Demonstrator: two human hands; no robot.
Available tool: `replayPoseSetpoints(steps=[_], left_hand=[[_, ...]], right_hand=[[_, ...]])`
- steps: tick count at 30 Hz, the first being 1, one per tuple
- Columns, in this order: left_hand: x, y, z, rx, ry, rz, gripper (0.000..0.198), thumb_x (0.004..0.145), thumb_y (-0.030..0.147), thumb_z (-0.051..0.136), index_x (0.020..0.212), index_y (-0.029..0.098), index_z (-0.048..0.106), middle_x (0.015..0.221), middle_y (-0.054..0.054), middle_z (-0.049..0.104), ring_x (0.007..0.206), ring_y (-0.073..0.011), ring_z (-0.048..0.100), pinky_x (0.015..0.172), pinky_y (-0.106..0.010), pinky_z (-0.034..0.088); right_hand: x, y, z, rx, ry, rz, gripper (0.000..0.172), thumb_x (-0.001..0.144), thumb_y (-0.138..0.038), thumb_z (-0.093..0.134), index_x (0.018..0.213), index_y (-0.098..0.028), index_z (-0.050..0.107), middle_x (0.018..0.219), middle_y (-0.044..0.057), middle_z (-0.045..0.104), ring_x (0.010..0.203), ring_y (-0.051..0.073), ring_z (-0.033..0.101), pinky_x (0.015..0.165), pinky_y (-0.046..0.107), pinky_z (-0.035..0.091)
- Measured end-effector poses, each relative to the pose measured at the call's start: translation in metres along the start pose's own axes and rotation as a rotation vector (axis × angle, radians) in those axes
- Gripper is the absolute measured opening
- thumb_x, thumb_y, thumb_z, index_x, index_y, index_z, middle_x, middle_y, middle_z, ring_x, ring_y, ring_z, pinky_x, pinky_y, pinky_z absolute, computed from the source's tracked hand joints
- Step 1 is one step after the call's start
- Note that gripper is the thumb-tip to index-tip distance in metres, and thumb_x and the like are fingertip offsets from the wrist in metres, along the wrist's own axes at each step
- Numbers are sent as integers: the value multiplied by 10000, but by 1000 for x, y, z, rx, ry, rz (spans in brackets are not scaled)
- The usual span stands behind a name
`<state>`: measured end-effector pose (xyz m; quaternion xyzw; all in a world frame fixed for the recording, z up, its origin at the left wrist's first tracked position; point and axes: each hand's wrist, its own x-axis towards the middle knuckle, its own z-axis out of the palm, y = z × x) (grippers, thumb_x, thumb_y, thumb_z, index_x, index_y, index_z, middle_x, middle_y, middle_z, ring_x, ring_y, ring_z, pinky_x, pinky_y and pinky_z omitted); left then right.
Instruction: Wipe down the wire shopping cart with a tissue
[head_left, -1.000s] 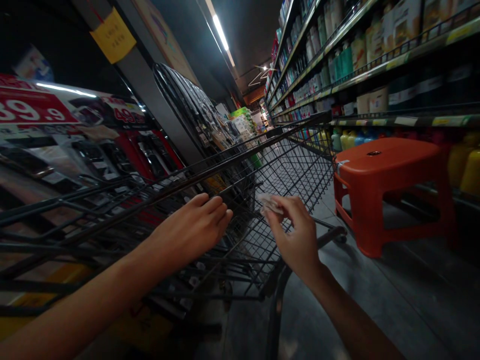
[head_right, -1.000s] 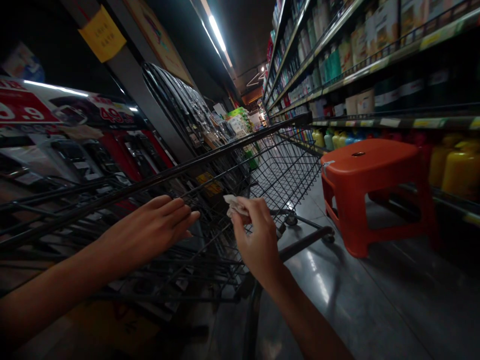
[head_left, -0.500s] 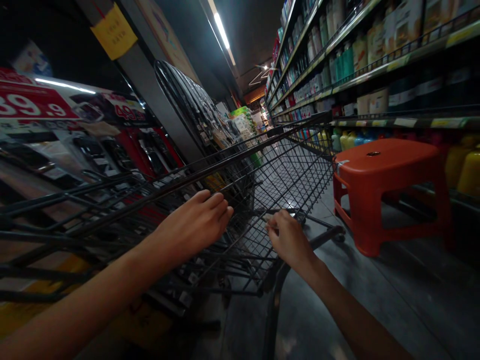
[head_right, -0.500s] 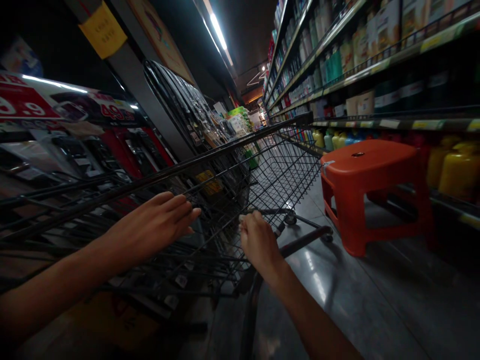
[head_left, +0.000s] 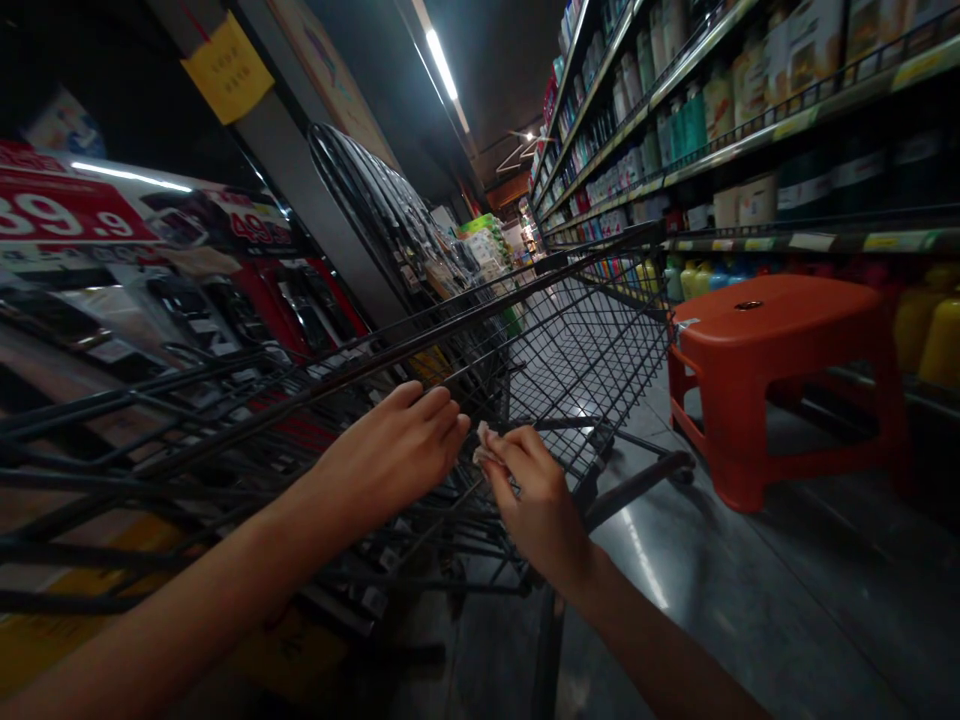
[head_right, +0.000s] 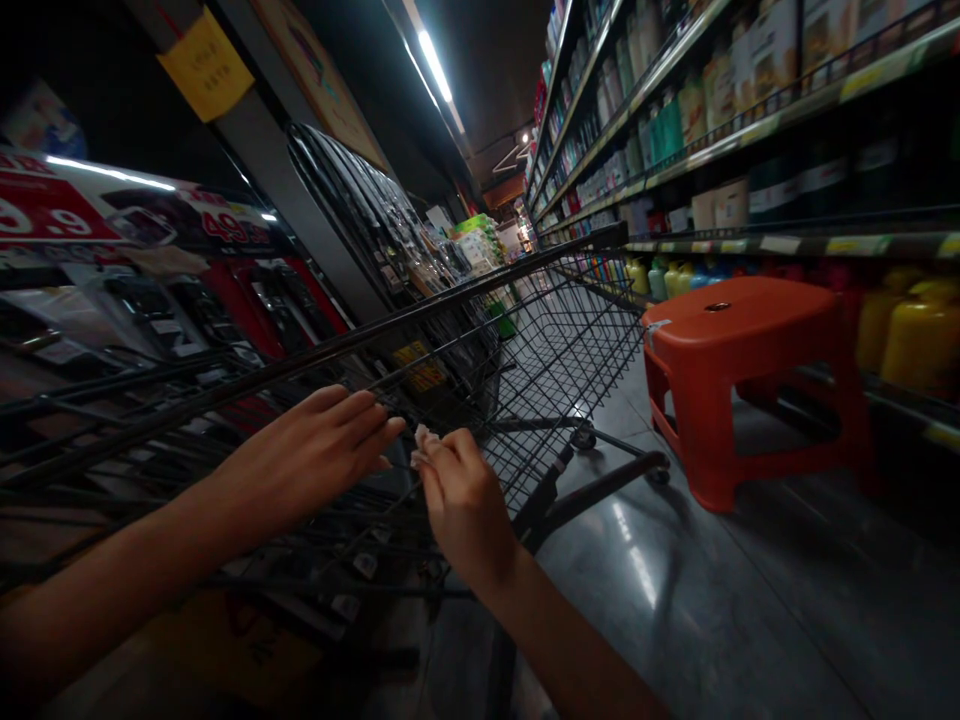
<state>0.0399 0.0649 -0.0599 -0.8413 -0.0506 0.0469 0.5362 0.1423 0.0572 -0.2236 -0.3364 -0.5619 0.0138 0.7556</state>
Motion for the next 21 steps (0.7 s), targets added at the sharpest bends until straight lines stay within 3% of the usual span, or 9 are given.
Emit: replayPoseSetpoints(steps=[4, 9, 16, 21], left_hand=[[0, 1, 1, -2, 15, -17, 116, 895, 157, 550, 899, 137, 664, 719, -30, 621, 764, -206, 506, 701, -346, 329], [0, 1, 0, 8, 28, -13, 127, 896, 140, 541, 882, 136, 667, 713, -31, 614, 756, -201, 497, 699, -344, 327], [-2, 2, 1, 27, 54, -5, 141, 896, 125, 529, 871, 131, 668, 699, -33, 606, 758, -202, 496, 698, -347, 332], [-1, 3, 0, 24, 22, -12, 147, 902, 131, 523, 892, 130, 670, 704, -37, 605, 763, -203, 499, 693, -351, 336]], right_hand=[[-6, 9, -9, -87, -19, 6, 213, 961, -144, 504, 1124, -177, 636, 874, 41, 576, 778, 140, 621, 723, 270, 560], [-22, 29, -21, -171, -50, -19, 200, 951, -108, 471, 1056, -200, 615, 889, 42, 595, 832, 150, 643, 768, 278, 567], [-48, 64, -25, -280, -100, 59, 161, 919, -105, 463, 932, -189, 600, 869, 63, 600, 808, 184, 647, 732, 315, 565], [-55, 66, -48, -353, -180, 163, 156, 878, -87, 508, 821, -186, 615, 816, 49, 601, 741, 182, 637, 679, 298, 540]])
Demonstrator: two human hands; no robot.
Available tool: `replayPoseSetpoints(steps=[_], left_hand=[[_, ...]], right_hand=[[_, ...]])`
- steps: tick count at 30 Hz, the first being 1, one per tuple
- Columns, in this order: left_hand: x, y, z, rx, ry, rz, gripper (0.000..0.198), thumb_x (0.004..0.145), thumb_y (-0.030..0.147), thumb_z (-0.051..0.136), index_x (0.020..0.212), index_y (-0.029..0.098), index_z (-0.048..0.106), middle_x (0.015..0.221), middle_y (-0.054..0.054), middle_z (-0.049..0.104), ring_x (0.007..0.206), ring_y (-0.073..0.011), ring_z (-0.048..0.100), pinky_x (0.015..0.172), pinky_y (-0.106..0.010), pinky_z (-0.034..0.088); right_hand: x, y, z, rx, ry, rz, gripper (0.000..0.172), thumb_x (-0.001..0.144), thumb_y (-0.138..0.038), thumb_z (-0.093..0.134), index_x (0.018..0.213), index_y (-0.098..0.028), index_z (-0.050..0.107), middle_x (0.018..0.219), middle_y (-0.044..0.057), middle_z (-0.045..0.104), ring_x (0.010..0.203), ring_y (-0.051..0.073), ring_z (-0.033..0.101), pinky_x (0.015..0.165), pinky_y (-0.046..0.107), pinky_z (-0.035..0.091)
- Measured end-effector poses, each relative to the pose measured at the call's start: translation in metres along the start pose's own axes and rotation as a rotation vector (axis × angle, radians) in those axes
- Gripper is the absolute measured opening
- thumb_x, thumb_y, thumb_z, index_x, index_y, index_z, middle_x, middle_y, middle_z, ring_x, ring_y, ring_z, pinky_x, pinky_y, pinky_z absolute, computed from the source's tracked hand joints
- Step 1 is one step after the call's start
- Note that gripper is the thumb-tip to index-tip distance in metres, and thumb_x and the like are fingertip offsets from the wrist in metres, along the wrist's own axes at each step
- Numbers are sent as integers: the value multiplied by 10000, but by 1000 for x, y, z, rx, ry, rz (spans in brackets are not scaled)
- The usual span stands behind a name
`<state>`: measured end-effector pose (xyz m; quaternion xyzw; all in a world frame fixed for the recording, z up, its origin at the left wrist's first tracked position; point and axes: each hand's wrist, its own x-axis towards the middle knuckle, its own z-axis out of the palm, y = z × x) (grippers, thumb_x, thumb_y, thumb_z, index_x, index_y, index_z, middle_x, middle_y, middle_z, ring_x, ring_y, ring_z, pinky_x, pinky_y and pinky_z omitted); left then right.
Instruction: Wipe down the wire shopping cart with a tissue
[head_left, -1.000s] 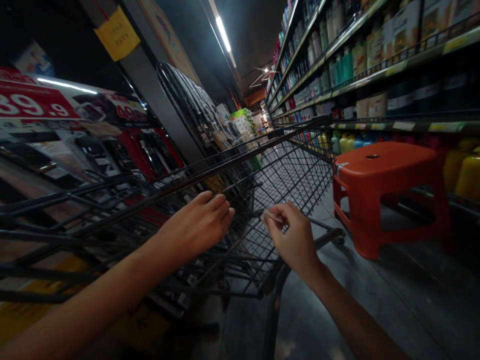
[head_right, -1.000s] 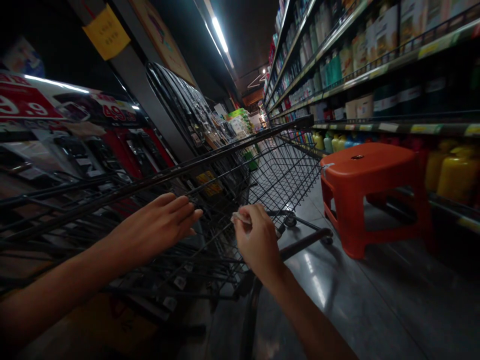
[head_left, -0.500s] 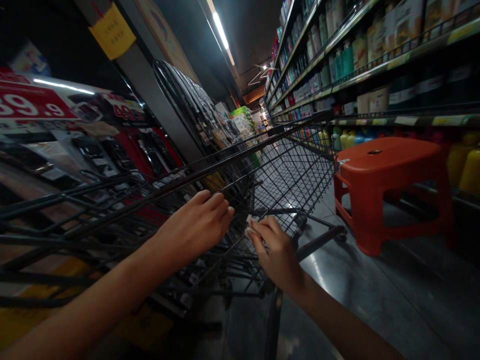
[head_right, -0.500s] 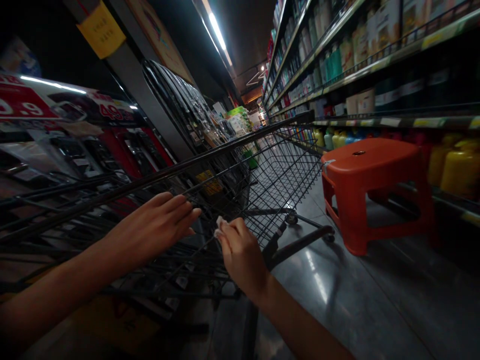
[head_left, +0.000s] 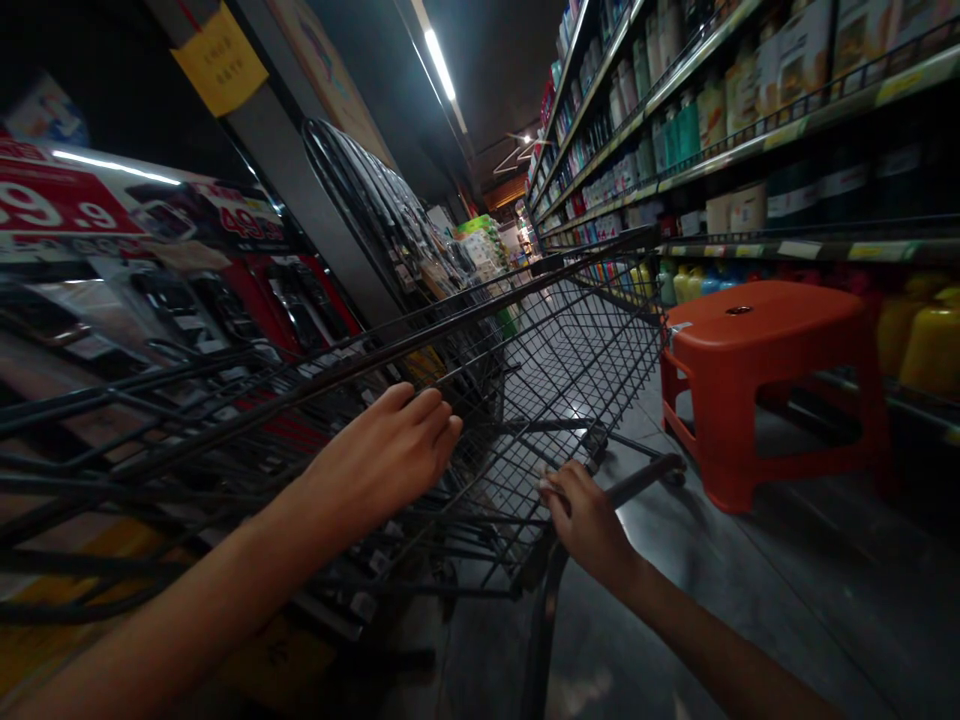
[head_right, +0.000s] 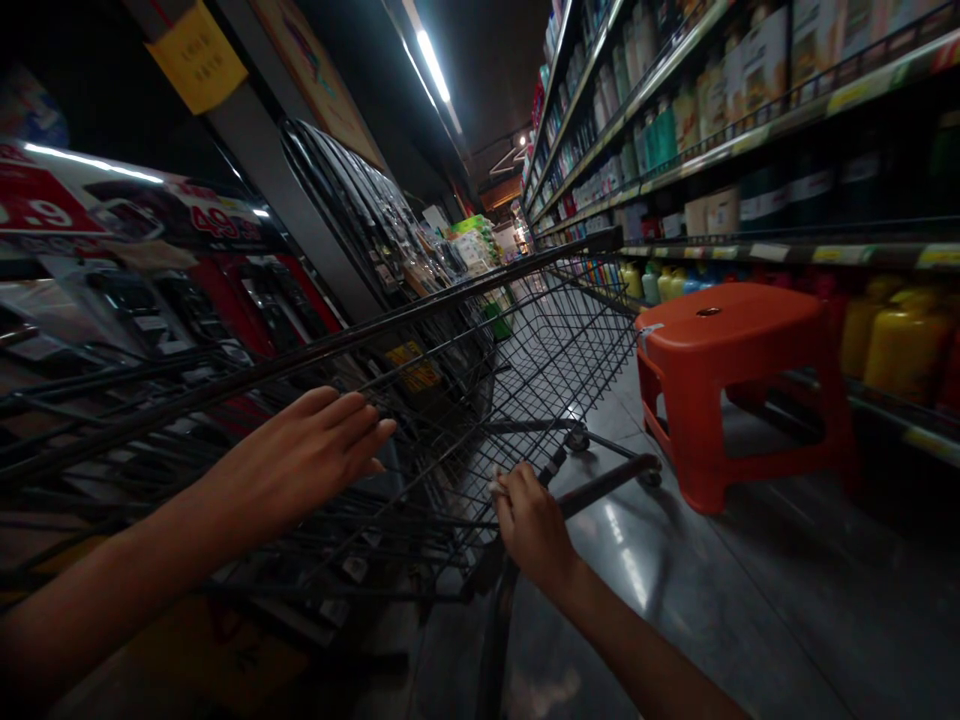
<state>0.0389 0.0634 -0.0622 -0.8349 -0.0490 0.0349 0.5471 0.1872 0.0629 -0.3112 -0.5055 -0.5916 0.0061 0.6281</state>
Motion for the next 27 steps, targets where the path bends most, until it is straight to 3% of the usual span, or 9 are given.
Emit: replayPoseSetpoints(steps=[4, 7, 10, 14, 20, 27], left_hand=[[0, 1, 0, 4, 1, -8, 120, 888, 143, 554, 898, 130, 673, 727, -42, 622, 785, -209, 510, 709, -352, 345], [0, 1, 1, 10, 2, -11, 98, 874, 131, 573, 885, 131, 671, 733, -44, 627, 786, -207, 512, 713, -349, 342], [0, 1, 1, 3, -7, -7, 86, 869, 128, 580, 883, 135, 664, 725, -40, 624, 771, -207, 513, 710, -350, 337], [1, 1, -1, -2, -25, -14, 66, 863, 146, 596, 890, 135, 656, 721, -36, 617, 767, -209, 517, 711, -351, 339], [1, 2, -1, -4, -10, -23, 67, 822, 179, 655, 875, 137, 662, 709, -30, 610, 753, -213, 517, 706, -354, 361], [1, 2, -2, -1, 3, -29, 71, 839, 186, 639, 881, 135, 664, 713, -33, 613, 750, -206, 532, 678, -349, 376]], right_hand=[[13, -7, -28, -63, -51, 71, 217, 808, -53, 578, 646, -196, 593, 690, 21, 579, 615, 161, 590, 583, 267, 471], [35, -24, -39, 6, 18, 65, 105, 850, -137, 608, 768, -192, 644, 758, 25, 610, 684, 161, 605, 635, 270, 484], [52, -40, -33, 160, 149, -6, 75, 908, -204, 588, 933, -183, 655, 841, 29, 612, 742, 148, 608, 675, 266, 509], [53, -48, -11, 233, 191, -53, 89, 938, -197, 555, 958, -176, 639, 849, 28, 592, 754, 140, 610, 690, 261, 527], [38, -34, 6, 136, 207, -93, 124, 961, -178, 490, 974, -201, 611, 890, 45, 609, 834, 158, 636, 745, 285, 546], [13, 6, 6, -5, 128, -55, 192, 953, -171, 454, 883, -176, 633, 820, 56, 607, 758, 175, 634, 699, 301, 542]])
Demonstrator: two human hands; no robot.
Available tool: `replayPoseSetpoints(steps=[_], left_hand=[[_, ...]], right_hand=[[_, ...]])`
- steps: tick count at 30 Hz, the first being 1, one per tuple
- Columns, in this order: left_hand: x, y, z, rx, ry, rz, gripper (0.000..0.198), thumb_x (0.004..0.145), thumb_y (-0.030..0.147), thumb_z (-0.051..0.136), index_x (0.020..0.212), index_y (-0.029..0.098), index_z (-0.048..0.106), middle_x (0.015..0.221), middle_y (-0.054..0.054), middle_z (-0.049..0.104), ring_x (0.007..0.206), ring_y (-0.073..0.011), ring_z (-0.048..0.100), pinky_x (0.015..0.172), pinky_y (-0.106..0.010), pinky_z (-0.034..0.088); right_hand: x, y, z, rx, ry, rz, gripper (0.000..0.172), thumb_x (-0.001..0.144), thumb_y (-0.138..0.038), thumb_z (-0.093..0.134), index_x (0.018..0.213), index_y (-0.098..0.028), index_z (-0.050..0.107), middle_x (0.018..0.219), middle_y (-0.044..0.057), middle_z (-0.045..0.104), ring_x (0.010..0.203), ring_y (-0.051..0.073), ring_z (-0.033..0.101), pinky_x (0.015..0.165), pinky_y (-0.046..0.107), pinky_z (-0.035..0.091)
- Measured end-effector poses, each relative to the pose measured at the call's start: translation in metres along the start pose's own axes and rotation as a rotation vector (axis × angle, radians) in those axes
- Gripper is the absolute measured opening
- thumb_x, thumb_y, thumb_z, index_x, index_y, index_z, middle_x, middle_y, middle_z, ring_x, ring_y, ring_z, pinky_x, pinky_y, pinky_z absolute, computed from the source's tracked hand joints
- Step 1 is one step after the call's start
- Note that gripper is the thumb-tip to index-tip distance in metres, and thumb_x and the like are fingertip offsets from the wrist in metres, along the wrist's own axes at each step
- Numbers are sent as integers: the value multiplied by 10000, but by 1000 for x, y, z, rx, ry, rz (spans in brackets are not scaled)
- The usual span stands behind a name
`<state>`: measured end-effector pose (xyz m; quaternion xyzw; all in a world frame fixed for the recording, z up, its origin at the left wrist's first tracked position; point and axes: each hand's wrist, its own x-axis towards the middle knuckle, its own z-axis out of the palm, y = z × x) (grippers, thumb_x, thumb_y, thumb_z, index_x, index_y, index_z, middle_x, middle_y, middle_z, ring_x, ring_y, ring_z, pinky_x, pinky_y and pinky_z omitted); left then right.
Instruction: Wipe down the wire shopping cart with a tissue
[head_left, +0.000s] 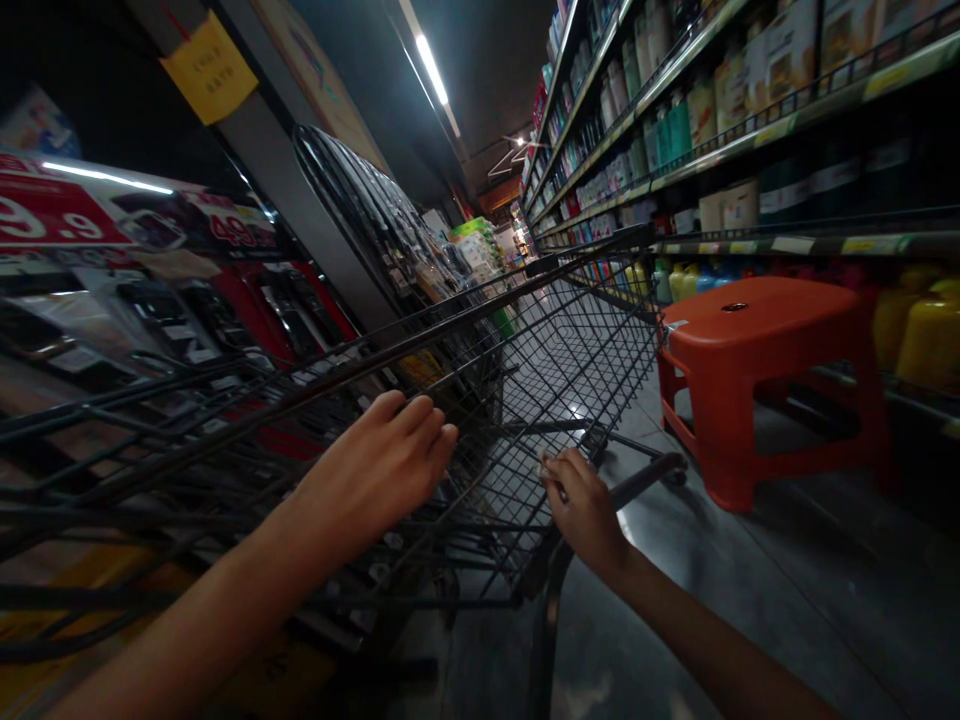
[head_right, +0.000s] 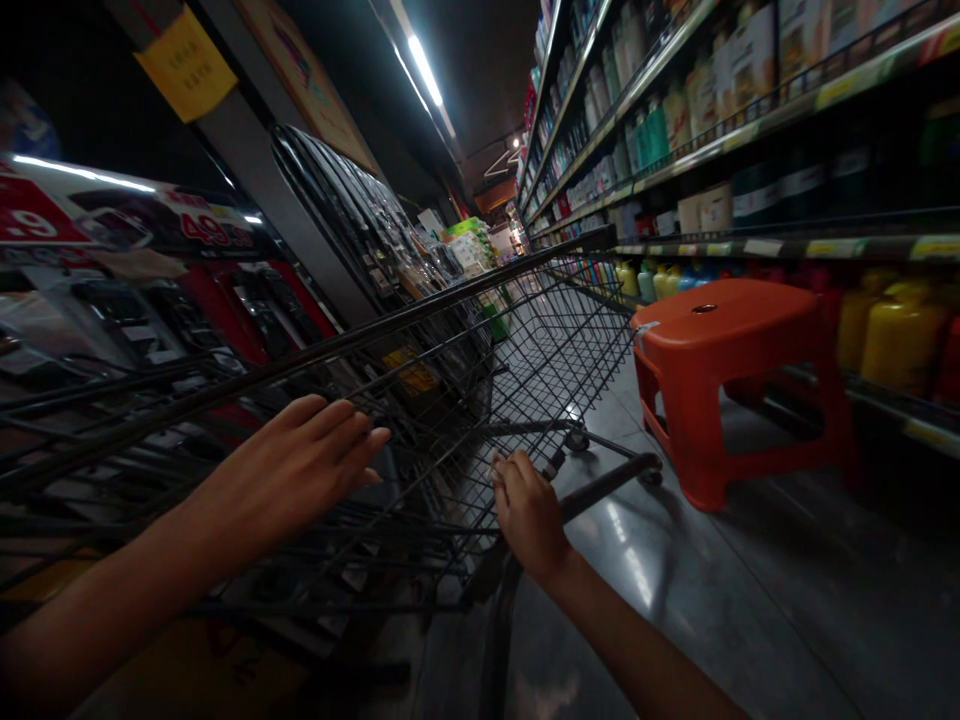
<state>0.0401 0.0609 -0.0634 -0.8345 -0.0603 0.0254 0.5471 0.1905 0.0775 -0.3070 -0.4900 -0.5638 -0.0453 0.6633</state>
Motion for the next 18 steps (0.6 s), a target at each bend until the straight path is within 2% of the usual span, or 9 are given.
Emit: replayPoseSetpoints(steps=[7, 11, 14, 16, 18], left_hand=[[1, 5, 2, 17, -14, -45, 145, 797, 249, 694, 893, 144, 666, 731, -43, 623, 757, -222, 548, 706, -369, 436], [-3, 11, 2, 25, 37, -18, 139, 863, 195, 604, 967, 132, 671, 839, -50, 685, 887, -220, 572, 929, -409, 447], [0, 15, -1, -107, 103, -13, 136, 884, 220, 593, 973, 159, 676, 979, -36, 703, 1016, -198, 557, 1018, -386, 420], [8, 14, -3, -201, 139, -33, 174, 889, 301, 601, 975, 171, 678, 1004, -38, 695, 1025, -194, 552, 1003, -373, 440], [17, 12, -4, -203, 151, -48, 203, 891, 318, 596, 978, 155, 680, 970, -60, 689, 996, -203, 559, 954, -368, 473]], right_hand=[[-7, 10, -15, -75, -127, 75, 197, 937, -182, 490, 837, -181, 660, 827, 54, 620, 734, 165, 635, 672, 268, 522], [-3, 8, -30, -123, -159, 134, 204, 896, -121, 513, 769, -189, 658, 792, 45, 612, 692, 167, 618, 626, 265, 488], [6, 3, -38, -94, -121, 151, 165, 917, -179, 528, 823, -194, 663, 801, 41, 615, 715, 170, 613, 662, 278, 495], [17, -4, -38, -18, -55, 133, 146, 939, -231, 525, 923, -194, 666, 843, 44, 628, 759, 172, 620, 693, 288, 503], [30, -14, -33, 51, 3, 100, 154, 951, -257, 520, 965, -195, 660, 858, 43, 631, 773, 168, 622, 696, 288, 505]])
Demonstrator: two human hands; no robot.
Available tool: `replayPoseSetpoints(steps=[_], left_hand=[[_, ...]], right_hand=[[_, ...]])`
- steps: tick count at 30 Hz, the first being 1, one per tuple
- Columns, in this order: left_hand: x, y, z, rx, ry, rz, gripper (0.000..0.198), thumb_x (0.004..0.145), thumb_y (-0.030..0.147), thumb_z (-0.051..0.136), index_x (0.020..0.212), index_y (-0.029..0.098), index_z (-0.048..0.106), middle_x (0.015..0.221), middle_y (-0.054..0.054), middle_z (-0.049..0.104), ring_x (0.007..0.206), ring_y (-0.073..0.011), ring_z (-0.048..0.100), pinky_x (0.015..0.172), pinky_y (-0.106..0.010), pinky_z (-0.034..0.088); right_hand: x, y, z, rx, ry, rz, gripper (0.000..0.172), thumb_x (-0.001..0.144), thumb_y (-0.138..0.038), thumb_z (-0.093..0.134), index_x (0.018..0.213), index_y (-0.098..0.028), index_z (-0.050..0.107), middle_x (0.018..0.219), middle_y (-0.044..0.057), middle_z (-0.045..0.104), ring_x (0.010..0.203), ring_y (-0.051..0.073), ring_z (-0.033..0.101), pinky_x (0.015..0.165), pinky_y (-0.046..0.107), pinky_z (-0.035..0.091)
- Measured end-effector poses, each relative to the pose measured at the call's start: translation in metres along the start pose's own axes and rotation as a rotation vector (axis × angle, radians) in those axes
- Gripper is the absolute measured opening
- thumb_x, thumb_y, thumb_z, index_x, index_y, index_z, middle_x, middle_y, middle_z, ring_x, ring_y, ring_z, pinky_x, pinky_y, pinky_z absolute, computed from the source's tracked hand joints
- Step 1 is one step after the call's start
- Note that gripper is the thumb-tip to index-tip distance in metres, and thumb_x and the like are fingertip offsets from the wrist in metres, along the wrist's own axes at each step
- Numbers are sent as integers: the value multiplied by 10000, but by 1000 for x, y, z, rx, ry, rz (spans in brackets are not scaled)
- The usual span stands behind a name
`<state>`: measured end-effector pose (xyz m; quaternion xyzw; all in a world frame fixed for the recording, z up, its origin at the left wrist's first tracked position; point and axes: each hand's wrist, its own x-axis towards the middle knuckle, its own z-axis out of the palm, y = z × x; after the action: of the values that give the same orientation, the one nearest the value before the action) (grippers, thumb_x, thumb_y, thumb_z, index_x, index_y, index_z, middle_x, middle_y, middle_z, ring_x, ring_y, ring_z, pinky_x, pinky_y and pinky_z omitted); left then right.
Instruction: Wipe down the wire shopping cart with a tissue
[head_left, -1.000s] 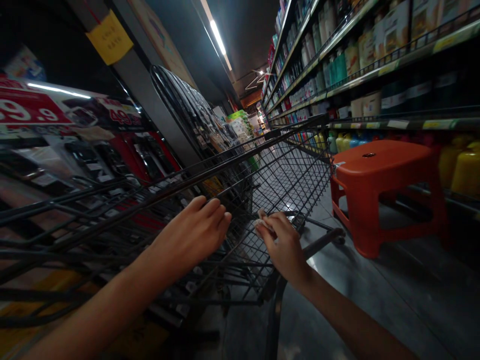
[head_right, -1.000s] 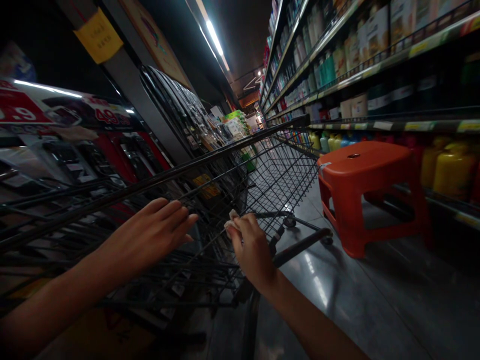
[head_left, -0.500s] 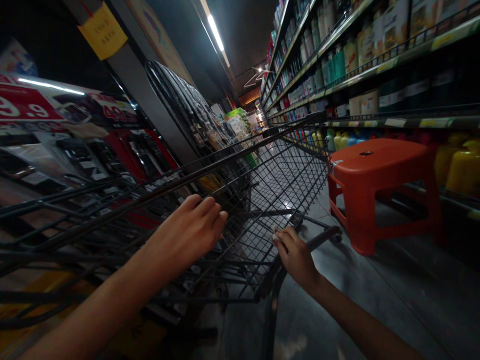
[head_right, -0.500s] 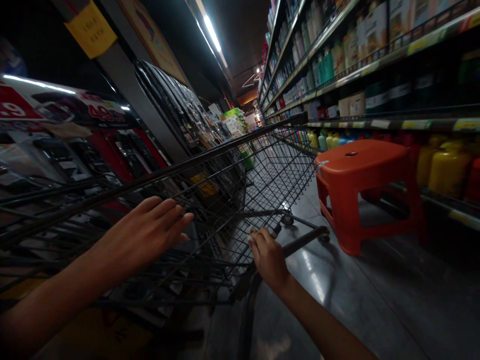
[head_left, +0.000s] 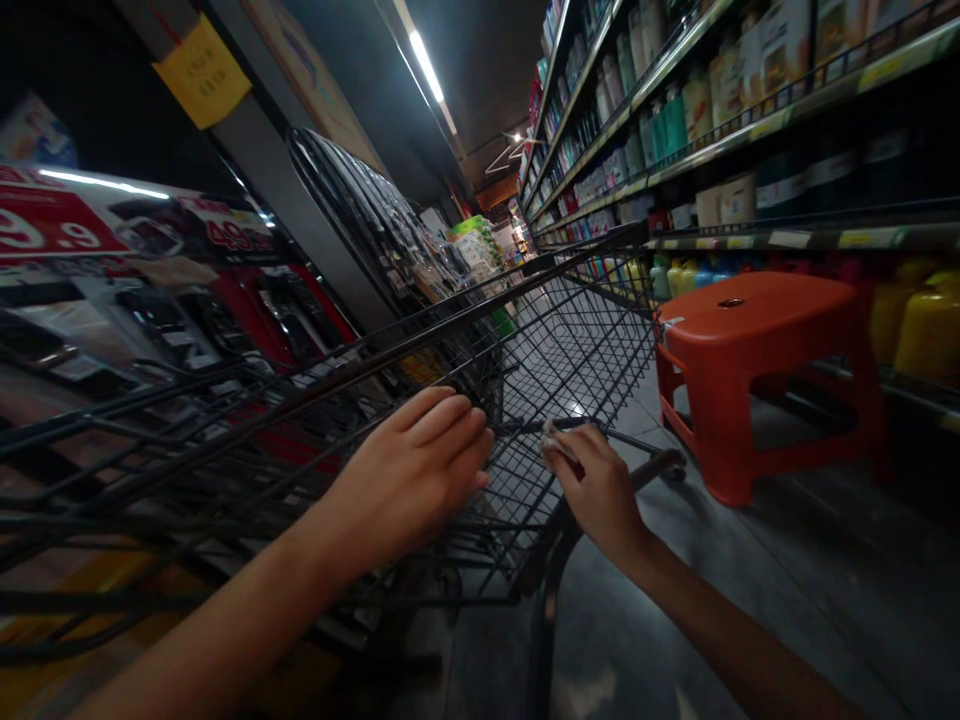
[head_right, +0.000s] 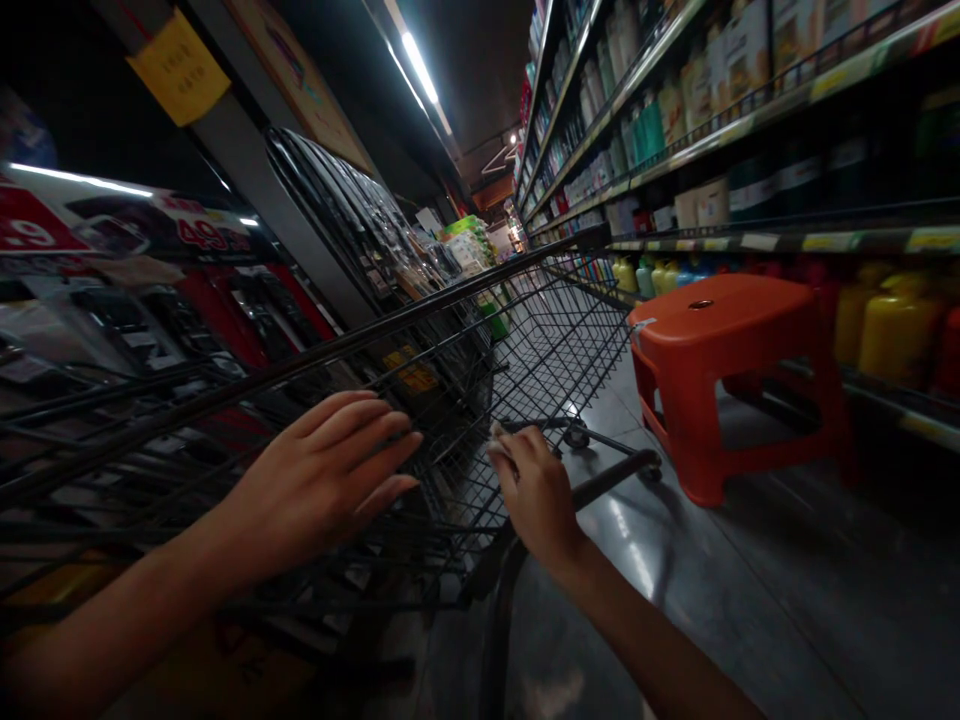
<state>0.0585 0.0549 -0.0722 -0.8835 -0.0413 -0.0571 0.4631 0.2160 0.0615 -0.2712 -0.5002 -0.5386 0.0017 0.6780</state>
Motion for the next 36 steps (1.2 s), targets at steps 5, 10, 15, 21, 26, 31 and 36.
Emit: replayPoseSetpoints(steps=[5, 10, 15, 21, 26, 31, 36], left_hand=[[14, -8, 15, 127, -61, 46, 189, 881, 148, 550, 1011, 96, 677, 1060, -101, 684, 1032, -219, 585, 1003, -394, 471], [16, -5, 32, 152, -128, 71, 179, 882, 199, 557, 947, 120, 704, 1049, -107, 693, 1039, -247, 608, 1072, -489, 443], [21, 0, 43, 160, -74, 40, 158, 806, 146, 625, 657, 172, 674, 935, -95, 692, 912, -241, 633, 1039, -539, 478], [22, 4, 49, 154, -65, 59, 175, 786, 94, 621, 622, 150, 641, 849, -77, 664, 876, -211, 634, 1040, -455, 510], [23, 6, 51, 121, -79, 32, 190, 803, 68, 593, 629, 139, 630, 834, -68, 640, 890, -190, 614, 1029, -429, 525], [25, 4, 56, 66, -75, 76, 222, 800, 52, 587, 599, 143, 614, 800, -56, 627, 832, -168, 595, 1074, -435, 496], [27, 2, 56, 30, -73, 69, 248, 811, 32, 549, 596, 139, 608, 800, -60, 635, 851, -173, 606, 1073, -419, 500]], right_hand=[[18, -15, 22, -102, -8, -5, 146, 947, -220, 501, 924, -182, 639, 865, 56, 611, 789, 179, 618, 692, 283, 498], [12, -2, 26, -211, -78, 30, 167, 902, -123, 492, 880, -176, 649, 861, 61, 598, 725, 176, 608, 651, 274, 473], [-3, 21, 21, -257, -113, 72, 203, 865, -75, 490, 871, -168, 671, 865, 74, 621, 706, 180, 615, 643, 284, 479], [-13, 35, 21, -197, -114, 62, 207, 926, -149, 464, 847, -172, 654, 882, 72, 619, 757, 179, 625, 671, 278, 484], [-28, 49, 16, -117, -76, 81, 218, 938, -217, 466, 785, -195, 620, 814, 51, 589, 732, 180, 607, 677, 292, 482], [-34, 63, 5, -56, 15, 117, 225, 950, -258, 464, 787, -208, 611, 777, 42, 589, 721, 188, 603, 675, 314, 490], [-17, 60, 13, 25, 90, 133, 181, 955, -308, 498, 929, -206, 645, 866, 51, 614, 824, 193, 625, 749, 328, 522]])
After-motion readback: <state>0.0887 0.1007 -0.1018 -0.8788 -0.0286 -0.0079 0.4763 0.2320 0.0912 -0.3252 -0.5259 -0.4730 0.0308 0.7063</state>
